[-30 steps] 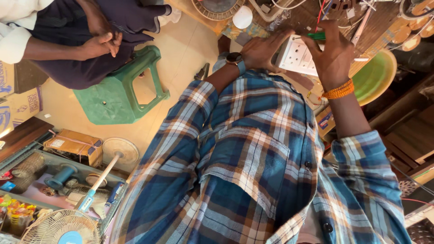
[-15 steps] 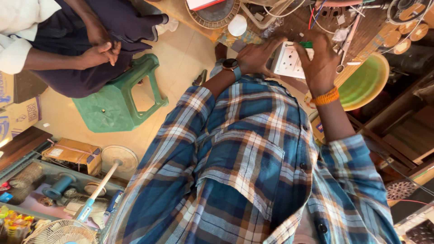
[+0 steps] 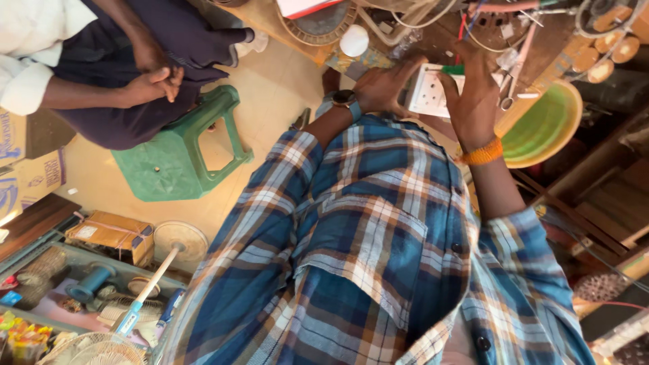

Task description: The person assembles an electrical switchboard by connecting red and blue wires to terminals using a screwdriver. They then use scissors to trim a white plastic cover and attach it to the switchboard.

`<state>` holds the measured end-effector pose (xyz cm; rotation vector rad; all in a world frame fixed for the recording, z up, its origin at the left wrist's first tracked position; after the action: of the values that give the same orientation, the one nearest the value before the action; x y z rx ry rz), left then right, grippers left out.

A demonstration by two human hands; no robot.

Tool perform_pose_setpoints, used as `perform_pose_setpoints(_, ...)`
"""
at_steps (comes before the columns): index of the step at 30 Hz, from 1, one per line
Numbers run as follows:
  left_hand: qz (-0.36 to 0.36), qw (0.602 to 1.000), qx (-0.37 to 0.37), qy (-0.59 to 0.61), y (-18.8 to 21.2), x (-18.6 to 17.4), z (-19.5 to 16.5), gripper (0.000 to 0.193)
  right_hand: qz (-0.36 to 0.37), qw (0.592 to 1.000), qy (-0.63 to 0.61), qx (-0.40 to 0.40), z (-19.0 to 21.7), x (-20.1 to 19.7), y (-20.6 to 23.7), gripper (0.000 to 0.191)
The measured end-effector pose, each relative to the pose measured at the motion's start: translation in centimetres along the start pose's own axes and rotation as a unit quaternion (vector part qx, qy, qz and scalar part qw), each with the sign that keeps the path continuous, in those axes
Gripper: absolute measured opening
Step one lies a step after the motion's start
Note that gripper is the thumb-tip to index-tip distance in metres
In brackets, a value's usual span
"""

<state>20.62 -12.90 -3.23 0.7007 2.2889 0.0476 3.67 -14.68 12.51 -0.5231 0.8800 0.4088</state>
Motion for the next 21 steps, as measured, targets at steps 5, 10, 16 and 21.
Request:
perform_pose_setpoints(5, -0.019, 1.0, 0.009, -0.018, 0.6, 0.1, 0.2, 0.135, -0.013, 0.997, -0.052, 0.05, -0.8, 1.6, 1.3, 0.039)
perform_pose_setpoints(10, -0.047, 0.998, 0.032, -0.014, 0.4, 0.0, -0.1, 0.136, 0.032, 0.998, -0.03, 0.049, -1.4, 2.4, 1.5, 0.038)
perform_pose_setpoints(16, -0.099, 0.992, 0.075, -0.015, 0.5, -0.1, 0.1, 0.134, -0.007, 0.998, 0.027, -0.048, -0.9, 0.7, 1.3, 0.043)
perform_pose_setpoints(21, -0.038, 0.999, 0.023, -0.029, 0.3, 0.7, 0.1, 0.137, -0.009, 0.988, -0.038, 0.149, -1.4, 1.3, 1.0, 0.038)
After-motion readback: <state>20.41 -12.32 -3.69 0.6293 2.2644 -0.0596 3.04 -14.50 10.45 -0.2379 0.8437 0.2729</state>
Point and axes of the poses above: each hand's wrist, its own y-axis away from the middle knuckle, its own x-axis out of the palm, z = x × y, the point moved 2 cm from there along -y, towards the middle knuckle, and after that the axes turned 8 degrees about -x, right-handed, at the moved point
